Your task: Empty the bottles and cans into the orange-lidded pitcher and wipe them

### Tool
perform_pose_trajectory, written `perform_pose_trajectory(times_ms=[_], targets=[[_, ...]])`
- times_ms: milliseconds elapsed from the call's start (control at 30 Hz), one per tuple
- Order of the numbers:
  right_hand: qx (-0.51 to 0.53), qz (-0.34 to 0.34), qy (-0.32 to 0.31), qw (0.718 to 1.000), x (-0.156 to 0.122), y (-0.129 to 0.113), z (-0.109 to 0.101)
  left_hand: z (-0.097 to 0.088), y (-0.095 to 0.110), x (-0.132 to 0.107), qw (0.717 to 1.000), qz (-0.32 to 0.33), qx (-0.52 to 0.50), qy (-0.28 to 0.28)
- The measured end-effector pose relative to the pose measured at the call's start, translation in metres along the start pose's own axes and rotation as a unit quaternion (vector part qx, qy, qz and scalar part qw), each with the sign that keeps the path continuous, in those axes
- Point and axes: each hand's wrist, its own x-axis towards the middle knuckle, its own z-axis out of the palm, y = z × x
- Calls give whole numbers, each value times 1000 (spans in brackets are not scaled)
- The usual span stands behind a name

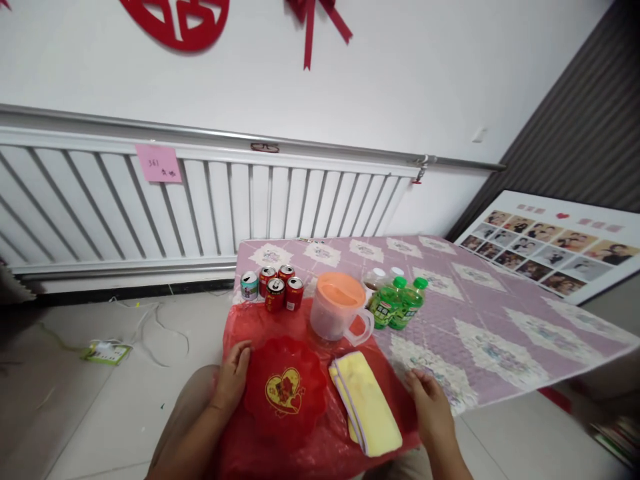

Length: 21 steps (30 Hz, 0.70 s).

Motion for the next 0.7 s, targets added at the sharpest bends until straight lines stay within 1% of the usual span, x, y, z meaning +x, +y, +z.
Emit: perform_pose_trajectory(times_ms=[100, 167, 267, 367, 433, 500, 600, 700], targets=[[-12, -14, 15, 1000, -30, -8, 2, -1, 5, 0, 1000, -20, -14, -14], [-26, -60, 19, 998, -52, -15, 11, -2, 6, 0, 999, -23, -20, -23], [-50, -147, -16, 988, -84, -29, 33, -2, 7, 0, 999, -17, -37, -31], [-78, -224, -78, 968, -104, -42, 54, 0, 5, 1, 998, -17, -49, -20], [-87, -263, -112, 954, -108, -50, 64, 1, 4, 1, 998, -17, -54, -9], [-83, -275, -124, 950, -105, -57, 71, 2, 2, 1, 998, -17, -55, -3], [-63, -265, -123, 954, -90, -65, 76, 3, -2, 1, 998, -24, -56, -1], [-40, -254, -152, 954, -72, -70, 83, 5, -11, 5, 996, -31, -78, 4]])
